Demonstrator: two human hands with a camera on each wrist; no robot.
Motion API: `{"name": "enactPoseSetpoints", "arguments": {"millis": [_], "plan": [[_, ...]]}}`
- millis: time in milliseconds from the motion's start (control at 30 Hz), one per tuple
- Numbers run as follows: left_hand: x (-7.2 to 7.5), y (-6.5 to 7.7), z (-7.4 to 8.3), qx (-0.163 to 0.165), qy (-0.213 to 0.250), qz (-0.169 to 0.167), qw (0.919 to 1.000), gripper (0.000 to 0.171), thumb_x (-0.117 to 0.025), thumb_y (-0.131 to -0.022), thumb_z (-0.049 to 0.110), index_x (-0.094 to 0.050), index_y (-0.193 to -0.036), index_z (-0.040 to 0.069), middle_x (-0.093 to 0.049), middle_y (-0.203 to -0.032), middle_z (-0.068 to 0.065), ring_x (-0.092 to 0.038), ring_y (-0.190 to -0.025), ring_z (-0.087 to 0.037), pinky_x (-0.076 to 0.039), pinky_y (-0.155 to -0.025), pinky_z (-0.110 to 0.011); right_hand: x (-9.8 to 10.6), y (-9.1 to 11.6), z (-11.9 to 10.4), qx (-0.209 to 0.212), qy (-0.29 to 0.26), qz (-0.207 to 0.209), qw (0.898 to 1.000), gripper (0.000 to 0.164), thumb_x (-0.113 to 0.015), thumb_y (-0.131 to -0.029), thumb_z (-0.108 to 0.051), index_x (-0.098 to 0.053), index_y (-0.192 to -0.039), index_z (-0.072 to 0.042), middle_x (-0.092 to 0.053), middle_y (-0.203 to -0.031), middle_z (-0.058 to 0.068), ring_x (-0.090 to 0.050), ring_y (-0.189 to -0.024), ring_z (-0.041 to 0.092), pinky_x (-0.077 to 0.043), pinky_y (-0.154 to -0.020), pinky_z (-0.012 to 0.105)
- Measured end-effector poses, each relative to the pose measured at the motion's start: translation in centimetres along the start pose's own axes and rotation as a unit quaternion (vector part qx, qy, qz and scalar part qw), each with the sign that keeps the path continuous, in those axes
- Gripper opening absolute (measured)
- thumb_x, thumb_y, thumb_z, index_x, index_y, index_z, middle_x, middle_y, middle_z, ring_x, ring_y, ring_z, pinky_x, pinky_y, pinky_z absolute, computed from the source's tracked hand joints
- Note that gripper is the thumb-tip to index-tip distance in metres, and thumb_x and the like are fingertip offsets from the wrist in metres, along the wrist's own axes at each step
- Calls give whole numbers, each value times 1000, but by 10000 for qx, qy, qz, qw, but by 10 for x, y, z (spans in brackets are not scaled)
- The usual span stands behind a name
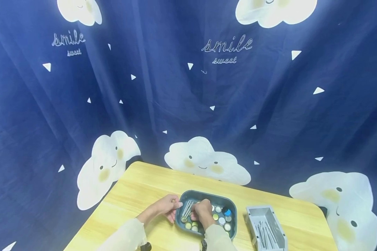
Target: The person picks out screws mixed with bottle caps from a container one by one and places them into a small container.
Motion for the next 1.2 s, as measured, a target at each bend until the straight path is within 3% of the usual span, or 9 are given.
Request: {"name": "enactPoseSetpoints", "arguments": {"millis": [800,1200], "plan": [[-5,-1,-5,16,95,42,9999,22,-58,-105,13,-50,-86,8,-52,-59,-2,-62,-44,-14,-66,-48,-35,-2,3,1,-28,292,152,9995,8,-67,-75,9,-68,-69,4,-58,-46,0,-56,-37,6,-53,-36,19],[0,1,-2,6,36,7,10000,22,-60,-105,16,-51,-87,7,-55,-59,-3,-62,-44,-13,-66,-48,-35,-3,3,-2,-11,441,10,9990,9,-67,-76,6,-64,-70,1,-56,-46,-1,-56,-38,6,-54,-37,19]]}}
Point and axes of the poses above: each hand's wrist, its own y-axis away from the middle knuckle, its own x-axis out of the back of the hand, z = x × y, the point moved 2 cm from there along -y, towards the middle knuckle
